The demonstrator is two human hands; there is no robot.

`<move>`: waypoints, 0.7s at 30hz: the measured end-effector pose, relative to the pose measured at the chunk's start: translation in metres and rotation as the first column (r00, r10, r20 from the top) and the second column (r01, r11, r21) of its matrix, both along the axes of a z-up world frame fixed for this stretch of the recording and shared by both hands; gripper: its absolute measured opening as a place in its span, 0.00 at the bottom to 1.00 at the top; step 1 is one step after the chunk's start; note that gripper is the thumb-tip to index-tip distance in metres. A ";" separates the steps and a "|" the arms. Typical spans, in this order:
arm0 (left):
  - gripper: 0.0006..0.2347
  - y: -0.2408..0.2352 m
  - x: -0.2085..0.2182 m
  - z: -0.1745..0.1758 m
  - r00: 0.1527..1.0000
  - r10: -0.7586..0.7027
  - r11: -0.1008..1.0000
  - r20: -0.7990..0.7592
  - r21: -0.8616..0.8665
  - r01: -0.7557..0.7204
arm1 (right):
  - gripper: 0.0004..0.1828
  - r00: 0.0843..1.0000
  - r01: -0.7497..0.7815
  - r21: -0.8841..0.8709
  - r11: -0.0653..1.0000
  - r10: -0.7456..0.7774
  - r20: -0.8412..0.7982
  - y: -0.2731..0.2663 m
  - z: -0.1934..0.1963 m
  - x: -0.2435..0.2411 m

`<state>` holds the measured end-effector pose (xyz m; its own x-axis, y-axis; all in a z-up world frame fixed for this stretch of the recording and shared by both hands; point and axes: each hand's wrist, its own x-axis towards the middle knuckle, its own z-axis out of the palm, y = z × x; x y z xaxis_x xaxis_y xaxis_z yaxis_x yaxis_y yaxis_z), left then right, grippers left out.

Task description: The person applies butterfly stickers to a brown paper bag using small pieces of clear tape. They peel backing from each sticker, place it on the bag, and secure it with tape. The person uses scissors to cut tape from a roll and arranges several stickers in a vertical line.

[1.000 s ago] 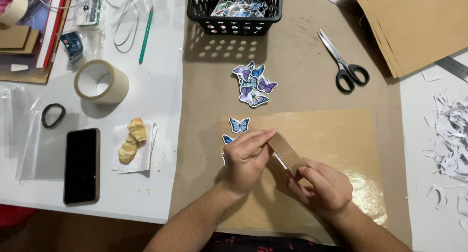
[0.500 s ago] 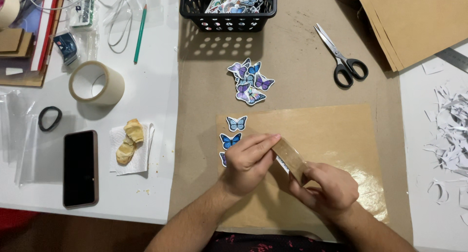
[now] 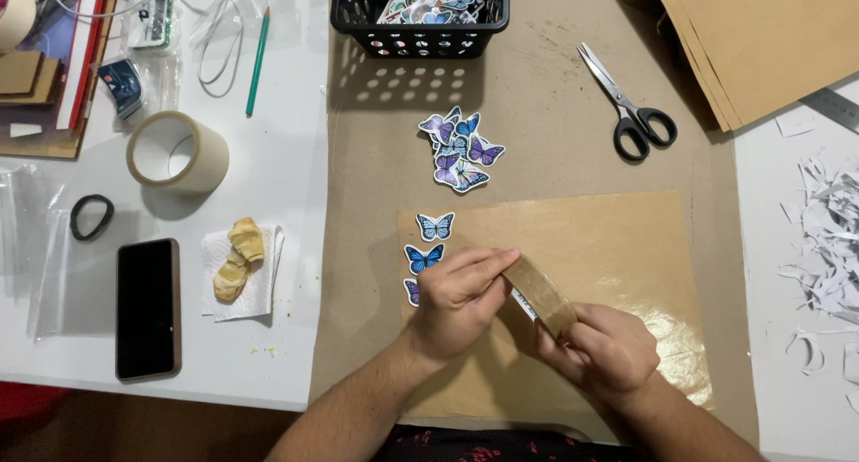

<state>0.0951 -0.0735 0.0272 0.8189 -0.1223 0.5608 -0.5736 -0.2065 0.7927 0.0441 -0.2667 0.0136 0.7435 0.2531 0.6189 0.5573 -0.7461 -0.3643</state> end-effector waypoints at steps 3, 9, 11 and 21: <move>0.13 0.000 -0.001 0.000 0.996 0.047 0.999 -0.076 0.019 -0.046 | 0.17 0.992 -0.021 0.227 0.974 -0.008 0.126 -0.002 -0.022 0.001; 0.11 -0.004 -0.001 0.002 0.962 0.013 0.999 -0.272 -0.030 -0.022 | 0.18 0.995 0.039 0.236 0.971 -0.060 0.084 -0.001 -0.012 0.002; 0.08 -0.005 -0.001 0.009 0.945 0.004 0.999 -0.327 -0.048 -0.020 | 0.19 0.984 0.025 0.260 0.965 -0.070 0.163 -0.002 -0.021 0.003; 0.17 -0.002 -0.003 0.008 0.995 0.078 0.964 0.068 0.251 -0.092 | 0.09 0.994 -0.025 0.111 0.994 0.012 0.109 0.017 0.030 0.015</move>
<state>0.0923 -0.0758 0.0354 0.7999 -0.1978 0.5666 -0.5881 -0.4464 0.6744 0.0596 -0.2493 0.0434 0.6664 0.1908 0.7207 0.6113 -0.6932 -0.3817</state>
